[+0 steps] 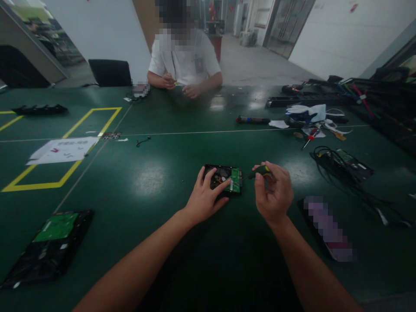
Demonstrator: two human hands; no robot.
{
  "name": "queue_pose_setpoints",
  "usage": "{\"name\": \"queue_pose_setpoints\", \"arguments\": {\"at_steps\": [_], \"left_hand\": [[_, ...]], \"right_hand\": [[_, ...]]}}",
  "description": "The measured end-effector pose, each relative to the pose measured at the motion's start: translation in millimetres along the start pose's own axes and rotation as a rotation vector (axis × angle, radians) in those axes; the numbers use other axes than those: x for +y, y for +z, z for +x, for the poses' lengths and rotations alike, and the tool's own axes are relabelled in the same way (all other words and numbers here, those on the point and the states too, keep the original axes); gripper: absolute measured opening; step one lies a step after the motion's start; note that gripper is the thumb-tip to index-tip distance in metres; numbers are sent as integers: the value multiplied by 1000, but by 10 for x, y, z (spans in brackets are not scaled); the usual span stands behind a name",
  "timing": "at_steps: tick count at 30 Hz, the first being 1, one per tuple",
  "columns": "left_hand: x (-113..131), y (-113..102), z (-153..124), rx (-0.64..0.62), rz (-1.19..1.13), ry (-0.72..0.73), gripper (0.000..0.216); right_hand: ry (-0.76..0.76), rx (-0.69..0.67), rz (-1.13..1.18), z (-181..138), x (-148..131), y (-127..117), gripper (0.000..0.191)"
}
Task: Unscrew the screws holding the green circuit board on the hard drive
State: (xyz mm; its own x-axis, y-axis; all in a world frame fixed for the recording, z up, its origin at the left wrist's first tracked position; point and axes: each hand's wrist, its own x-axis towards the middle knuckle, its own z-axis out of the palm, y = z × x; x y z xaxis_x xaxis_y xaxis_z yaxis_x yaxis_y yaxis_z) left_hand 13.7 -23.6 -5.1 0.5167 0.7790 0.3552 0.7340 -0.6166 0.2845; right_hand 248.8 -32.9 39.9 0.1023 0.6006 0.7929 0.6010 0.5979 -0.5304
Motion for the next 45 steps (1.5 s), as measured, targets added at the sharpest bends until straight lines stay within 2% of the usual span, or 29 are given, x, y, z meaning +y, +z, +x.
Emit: {"name": "queue_pose_setpoints", "arguments": {"at_steps": [8,17,24,32,45], "left_hand": [[4,-7,6,3,-9,-4,61],[-10,2,-2,4,0,6,60],[-6,37,16,40,21,-18,51],[32,67,27,63,33,-69,55],[32,81,9,42,29,-77,56]], "right_hand": [[-14,-16,-28,-7,-9,-3,56],[-125,16,-237,108,-110,-28,55],[-122,-105,-131,153,-150,-27,52],[-144,-95,-223,202,-265,-6,48],[-121,-118,-215,194,-191,-19,52]]}}
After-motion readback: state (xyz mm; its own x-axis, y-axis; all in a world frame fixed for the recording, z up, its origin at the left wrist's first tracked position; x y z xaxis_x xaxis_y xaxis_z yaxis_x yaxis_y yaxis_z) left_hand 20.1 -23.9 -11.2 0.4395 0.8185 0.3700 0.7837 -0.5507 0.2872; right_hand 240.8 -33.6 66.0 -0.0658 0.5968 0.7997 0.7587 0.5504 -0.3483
